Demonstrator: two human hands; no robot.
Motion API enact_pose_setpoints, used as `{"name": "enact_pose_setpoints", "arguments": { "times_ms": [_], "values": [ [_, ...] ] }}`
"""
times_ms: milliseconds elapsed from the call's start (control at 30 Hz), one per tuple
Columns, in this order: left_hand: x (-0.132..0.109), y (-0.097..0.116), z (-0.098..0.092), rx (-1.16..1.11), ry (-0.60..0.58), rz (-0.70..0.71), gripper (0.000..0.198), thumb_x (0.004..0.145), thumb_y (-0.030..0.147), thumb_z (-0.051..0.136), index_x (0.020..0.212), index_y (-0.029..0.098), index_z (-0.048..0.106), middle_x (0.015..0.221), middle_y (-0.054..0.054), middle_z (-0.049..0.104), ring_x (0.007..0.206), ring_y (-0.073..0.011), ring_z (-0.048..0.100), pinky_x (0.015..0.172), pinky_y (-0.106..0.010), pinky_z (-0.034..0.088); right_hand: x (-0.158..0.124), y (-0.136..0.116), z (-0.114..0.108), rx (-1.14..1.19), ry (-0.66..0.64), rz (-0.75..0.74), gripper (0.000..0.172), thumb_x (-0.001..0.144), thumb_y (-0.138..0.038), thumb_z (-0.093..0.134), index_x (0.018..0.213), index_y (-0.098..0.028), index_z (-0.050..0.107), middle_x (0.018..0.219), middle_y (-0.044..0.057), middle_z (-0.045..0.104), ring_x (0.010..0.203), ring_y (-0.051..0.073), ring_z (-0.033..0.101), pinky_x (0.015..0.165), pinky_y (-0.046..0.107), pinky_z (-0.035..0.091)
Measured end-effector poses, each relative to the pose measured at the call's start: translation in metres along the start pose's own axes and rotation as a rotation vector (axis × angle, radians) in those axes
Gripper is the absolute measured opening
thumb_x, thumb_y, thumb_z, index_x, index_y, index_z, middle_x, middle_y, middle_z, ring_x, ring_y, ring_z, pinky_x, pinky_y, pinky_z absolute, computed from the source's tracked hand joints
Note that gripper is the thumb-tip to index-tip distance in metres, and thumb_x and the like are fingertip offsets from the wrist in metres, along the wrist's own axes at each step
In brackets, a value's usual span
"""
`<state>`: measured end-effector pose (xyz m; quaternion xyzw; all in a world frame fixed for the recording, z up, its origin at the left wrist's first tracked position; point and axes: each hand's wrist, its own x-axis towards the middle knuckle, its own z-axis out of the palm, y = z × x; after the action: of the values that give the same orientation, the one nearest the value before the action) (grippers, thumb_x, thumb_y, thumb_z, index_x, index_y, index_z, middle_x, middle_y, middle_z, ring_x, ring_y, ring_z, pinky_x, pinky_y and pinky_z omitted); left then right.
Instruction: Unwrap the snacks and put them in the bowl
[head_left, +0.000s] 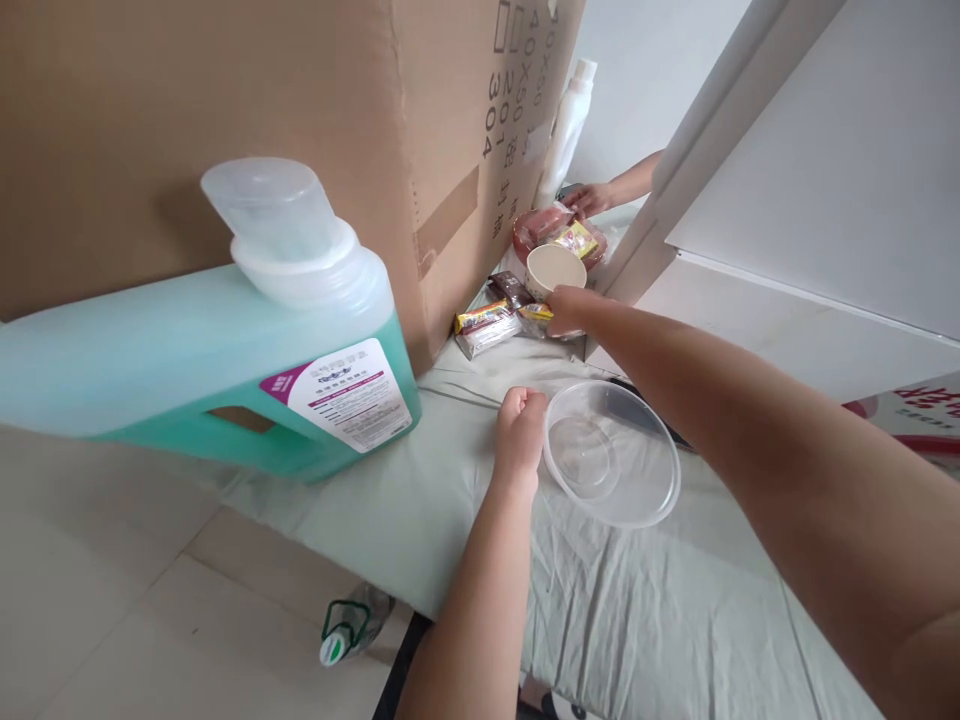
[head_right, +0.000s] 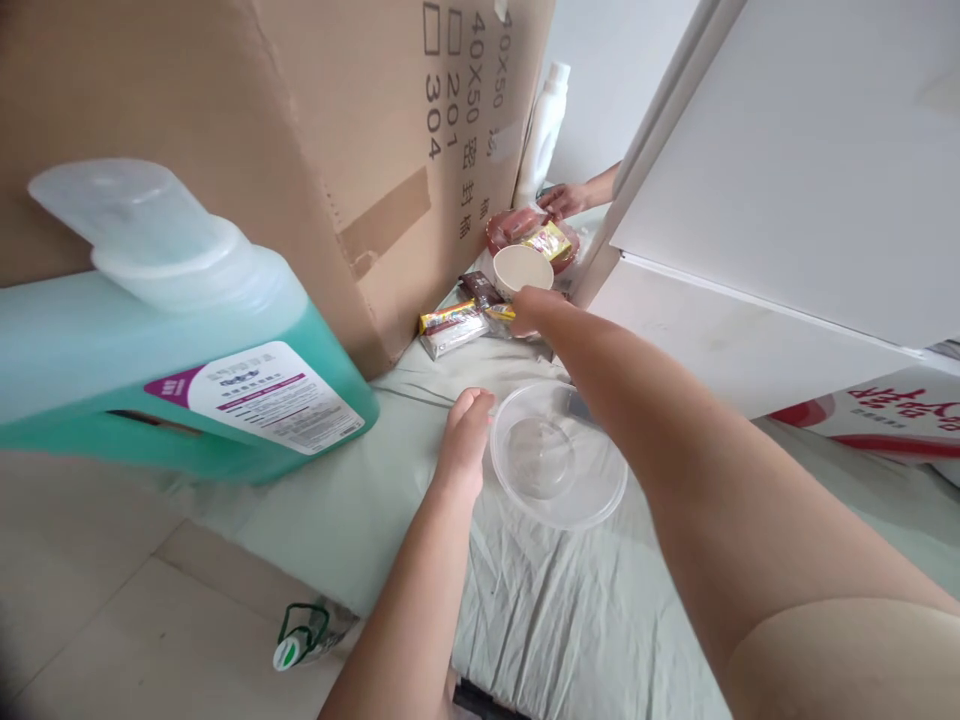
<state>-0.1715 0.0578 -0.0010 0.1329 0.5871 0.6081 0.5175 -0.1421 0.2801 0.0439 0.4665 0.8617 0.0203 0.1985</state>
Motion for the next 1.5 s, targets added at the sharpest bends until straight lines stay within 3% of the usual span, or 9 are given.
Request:
{"name": "enact_pose_setpoints", "arguments": {
  "times_ms": [167,367,500,700,900,1000,1100,1233,1500],
  "values": [
    [0.007,-0.008,0.006,-0.04,-0.097,0.012,0.013,0.081,0.028,0.056,0.07,0.02,0.051,0.065,0.005,0.045,0.065,-0.0121,0.041,0.063,-0.026,0.031,-0.058,-0.011,-0.013,-0.014,0.052,-0.064,0.052,0.071,-0.025,0.069,0.123,-0.019,0.067,0.134,0.013,0.061,0.113,0.033,0.064,0.082,0.037,0.054],
    [-0.005,-0.012,0.015,0.105,-0.174,0.039,0.018,0.082,0.03,0.057,0.068,0.021,0.05,0.063,0.005,0.042,0.062,-0.0117,0.04,0.06,-0.026,0.03,-0.198,0.01,-0.006,0.26,0.62,-0.164,0.064,0.071,-0.021,0.06,0.135,-0.021,0.06,0.131,0.011,0.064,0.102,0.03,0.069,0.078,0.04,0.058],
    [-0.024,-0.017,0.03,0.196,-0.328,0.022,0.016,0.082,0.031,0.057,0.071,0.021,0.052,0.063,0.005,0.043,0.06,-0.0111,0.042,0.06,-0.025,0.035,-0.304,0.042,0.037,0.44,0.923,-0.16,0.059,0.077,-0.028,0.064,0.136,-0.027,0.061,0.123,0.01,0.068,0.11,0.032,0.067,0.089,0.046,0.058],
    [-0.06,-0.045,0.073,0.336,-0.496,-0.071,0.021,0.082,0.035,0.062,0.072,0.021,0.049,0.06,0.005,0.049,0.05,-0.0096,0.049,0.053,-0.023,0.036,-0.414,0.078,0.127,0.651,1.026,0.322,0.054,0.075,-0.037,0.078,0.128,-0.035,0.069,0.119,0.01,0.069,0.111,0.038,0.067,0.09,0.059,0.054],
    [-0.081,-0.086,0.107,0.358,-0.883,-0.239,0.034,0.076,0.048,0.075,0.096,0.022,0.064,0.089,-0.007,0.073,0.087,-0.0221,0.072,0.072,-0.029,0.051,-0.432,0.078,0.16,0.846,1.076,0.293,0.05,0.077,-0.029,0.072,0.127,-0.026,0.067,0.121,0.011,0.067,0.113,0.034,0.066,0.095,0.053,0.056],
    [-0.075,-0.094,0.107,0.234,-0.736,-0.178,0.041,0.071,0.051,0.078,0.096,0.021,0.065,0.092,-0.007,0.072,0.088,-0.0229,0.071,0.074,-0.032,0.053,-0.425,0.073,0.166,0.897,0.944,0.148,0.054,0.074,-0.019,0.064,0.128,-0.022,0.064,0.124,0.012,0.067,0.116,0.032,0.065,0.095,0.045,0.057],
    [-0.064,-0.088,0.099,0.088,-0.536,-0.037,0.045,0.068,0.053,0.078,0.098,0.022,0.065,0.096,-0.004,0.069,0.086,-0.0193,0.069,0.072,-0.03,0.053,-0.414,0.068,0.178,0.93,0.587,0.047,0.066,0.069,-0.014,0.059,0.134,-0.019,0.06,0.133,0.013,0.064,0.111,0.031,0.068,0.087,0.042,0.06],
    [-0.058,-0.08,0.087,0.083,-0.504,0.15,0.05,0.066,0.054,0.079,0.106,0.028,0.066,0.119,-0.003,0.064,0.105,-0.0199,0.065,0.077,-0.027,0.055,-0.401,0.063,0.194,0.81,0.263,0.028,0.07,0.069,-0.014,0.057,0.139,-0.021,0.059,0.158,0.012,0.044,0.094,0.032,0.072,0.072,0.045,0.06],
    [-0.061,-0.097,0.087,0.424,-0.676,0.374,0.062,0.069,0.048,0.083,0.122,0.026,0.058,0.133,-0.009,0.061,0.127,-0.0288,0.057,0.104,-0.038,0.048,-0.395,0.055,0.22,1.031,0.518,-0.193,0.079,0.063,-0.008,0.055,0.141,-0.022,0.056,0.166,0.016,0.025,0.111,0.03,0.065,0.087,0.047,0.058]
  ]
}}
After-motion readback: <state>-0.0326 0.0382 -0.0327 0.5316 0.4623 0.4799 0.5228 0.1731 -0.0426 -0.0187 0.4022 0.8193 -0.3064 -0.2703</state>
